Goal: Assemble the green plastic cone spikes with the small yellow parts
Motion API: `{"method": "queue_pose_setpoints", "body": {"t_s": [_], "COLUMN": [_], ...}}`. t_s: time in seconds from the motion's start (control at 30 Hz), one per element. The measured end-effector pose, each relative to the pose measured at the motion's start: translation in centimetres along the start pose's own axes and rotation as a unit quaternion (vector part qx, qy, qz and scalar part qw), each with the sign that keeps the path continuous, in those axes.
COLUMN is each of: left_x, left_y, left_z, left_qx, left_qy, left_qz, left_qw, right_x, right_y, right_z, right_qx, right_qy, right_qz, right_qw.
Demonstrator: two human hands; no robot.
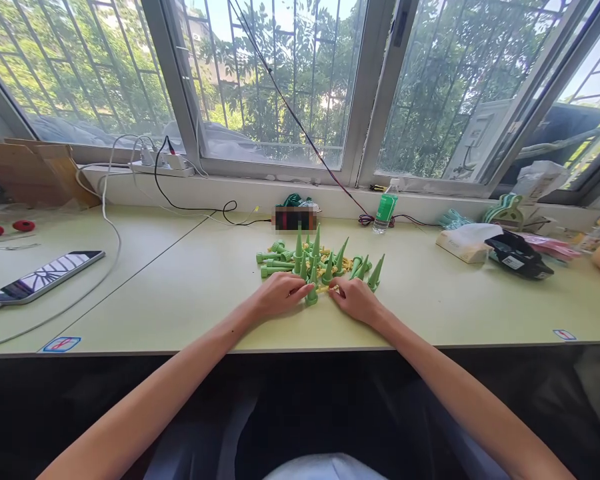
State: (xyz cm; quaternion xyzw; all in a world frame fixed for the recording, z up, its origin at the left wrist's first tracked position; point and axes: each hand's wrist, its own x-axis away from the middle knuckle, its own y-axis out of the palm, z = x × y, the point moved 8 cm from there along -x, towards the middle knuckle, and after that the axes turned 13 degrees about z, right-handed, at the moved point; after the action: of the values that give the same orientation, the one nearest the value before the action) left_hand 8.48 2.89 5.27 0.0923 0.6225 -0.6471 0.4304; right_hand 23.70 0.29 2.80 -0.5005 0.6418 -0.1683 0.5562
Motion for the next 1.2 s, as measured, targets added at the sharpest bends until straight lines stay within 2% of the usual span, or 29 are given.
{"method": "queue_pose_setpoints", "body": {"t_s": [0.23, 0.4, 0.67, 0.83, 1.2], "left_x": [-0.06, -0.06, -0.01, 0.1, 0.08], "left_y": [-0.08, -0.11, -0.07, 0.07, 0.06], "left_z": [0.16, 0.19, 0.4, 0.25, 0.15], "left_qx": [0.004, -0.003, -0.019, -0.023, -0.02], "left_qy": [0.004, 0.008, 0.011, -0.012, -0.032], "left_qz": [0.002, 0.003, 0.008, 0.015, 0.019], "left_qw": [1.0, 1.0, 1.0, 1.0, 0.999], "right_x": [-0.03, 0.06, 0.06, 0.01, -0.07], "right_y": [-0.46, -0.15, -0.1, 0.17, -0.45], "right_z": [0.12, -0.31, -0.36, -0.17, -0.69], "right_qx": [0.005, -0.01, -0.024, -0.038, -0.113], "right_qy": [0.011, -0.011, 0.0, 0.003, -0.022], "right_qz": [0.024, 0.004, -0.001, -0.002, 0.037], "right_qw": [1.0, 1.0, 1.0, 0.999, 0.993]}}
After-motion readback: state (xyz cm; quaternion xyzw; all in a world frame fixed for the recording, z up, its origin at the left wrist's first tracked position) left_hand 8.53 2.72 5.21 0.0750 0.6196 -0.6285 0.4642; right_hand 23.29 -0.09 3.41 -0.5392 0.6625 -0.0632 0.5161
